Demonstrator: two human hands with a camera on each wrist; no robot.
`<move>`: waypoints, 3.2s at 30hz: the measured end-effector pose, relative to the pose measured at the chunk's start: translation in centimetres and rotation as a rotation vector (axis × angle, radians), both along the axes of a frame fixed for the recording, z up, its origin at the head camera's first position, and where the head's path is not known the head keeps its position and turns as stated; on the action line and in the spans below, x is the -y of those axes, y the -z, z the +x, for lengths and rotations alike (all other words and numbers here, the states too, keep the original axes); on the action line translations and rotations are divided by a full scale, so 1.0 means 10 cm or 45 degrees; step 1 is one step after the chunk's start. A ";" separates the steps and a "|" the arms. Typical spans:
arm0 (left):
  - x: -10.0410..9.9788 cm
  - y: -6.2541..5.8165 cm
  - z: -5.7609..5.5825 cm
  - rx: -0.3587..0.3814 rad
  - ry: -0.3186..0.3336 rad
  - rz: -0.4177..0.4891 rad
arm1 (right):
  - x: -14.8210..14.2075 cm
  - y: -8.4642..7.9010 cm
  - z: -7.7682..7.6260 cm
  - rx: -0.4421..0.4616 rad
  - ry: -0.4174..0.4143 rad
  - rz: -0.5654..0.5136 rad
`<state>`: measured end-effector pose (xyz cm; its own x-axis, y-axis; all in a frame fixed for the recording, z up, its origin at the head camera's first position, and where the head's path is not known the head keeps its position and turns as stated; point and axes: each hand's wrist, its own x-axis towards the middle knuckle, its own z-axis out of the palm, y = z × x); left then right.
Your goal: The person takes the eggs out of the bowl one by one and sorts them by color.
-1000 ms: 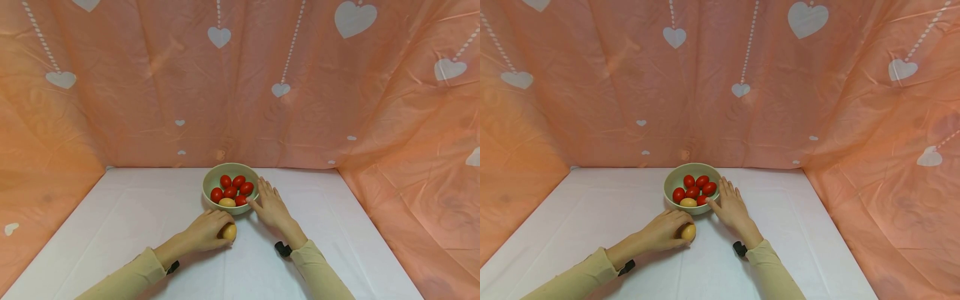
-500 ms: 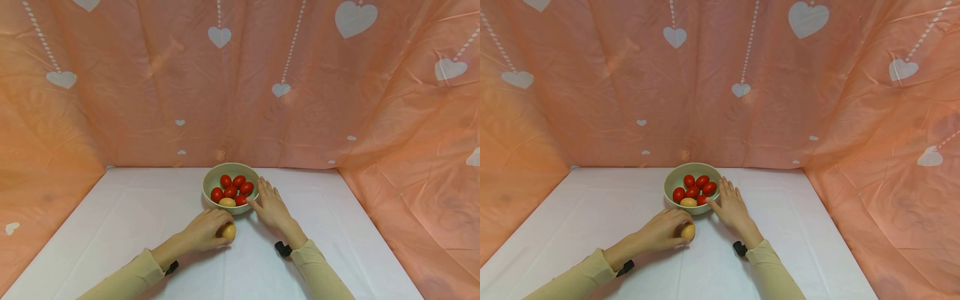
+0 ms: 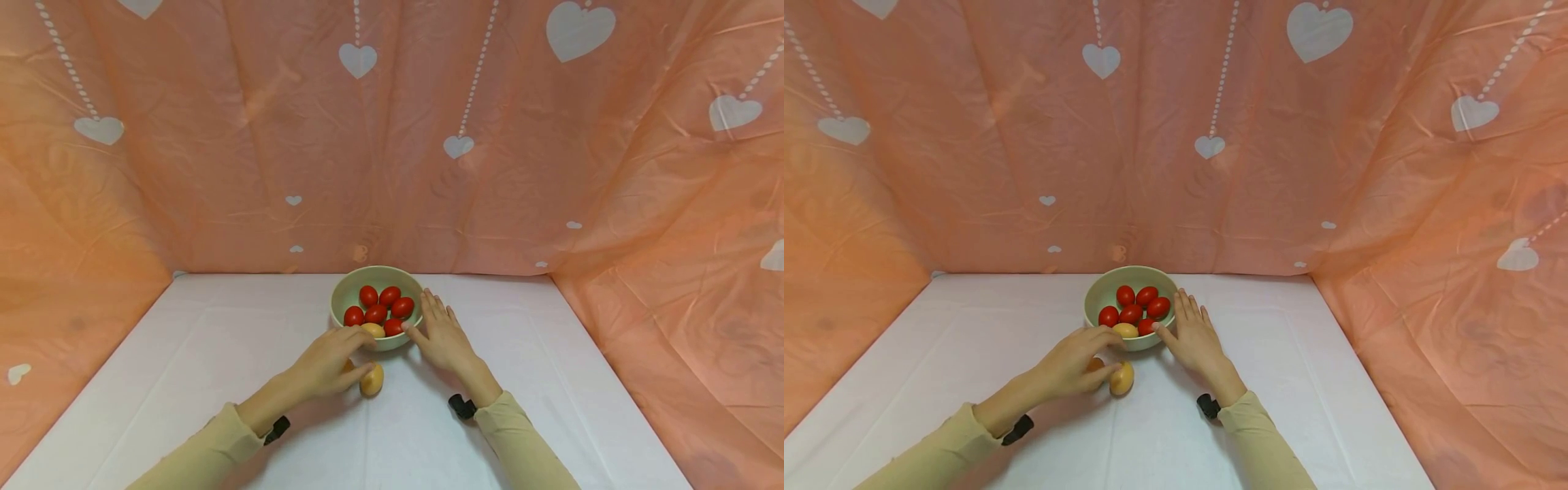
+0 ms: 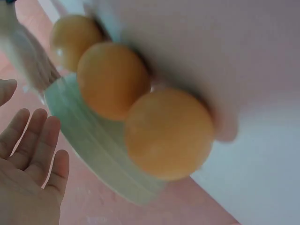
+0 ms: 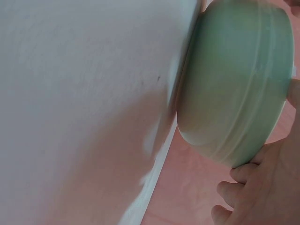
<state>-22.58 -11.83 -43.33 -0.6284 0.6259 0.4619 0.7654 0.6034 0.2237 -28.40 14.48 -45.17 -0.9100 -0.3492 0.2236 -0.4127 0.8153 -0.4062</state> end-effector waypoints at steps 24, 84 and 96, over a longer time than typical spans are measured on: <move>-0.11 -0.34 -0.84 0.318 0.093 -0.156 | -0.03 0.00 -0.01 0.009 0.001 -0.009; -0.07 -0.19 -0.95 0.412 0.096 -0.067 | -0.01 0.00 -0.02 0.021 0.005 0.021; -0.08 -0.16 -0.84 0.582 0.065 0.308 | -0.01 -0.01 -0.01 0.018 0.002 0.020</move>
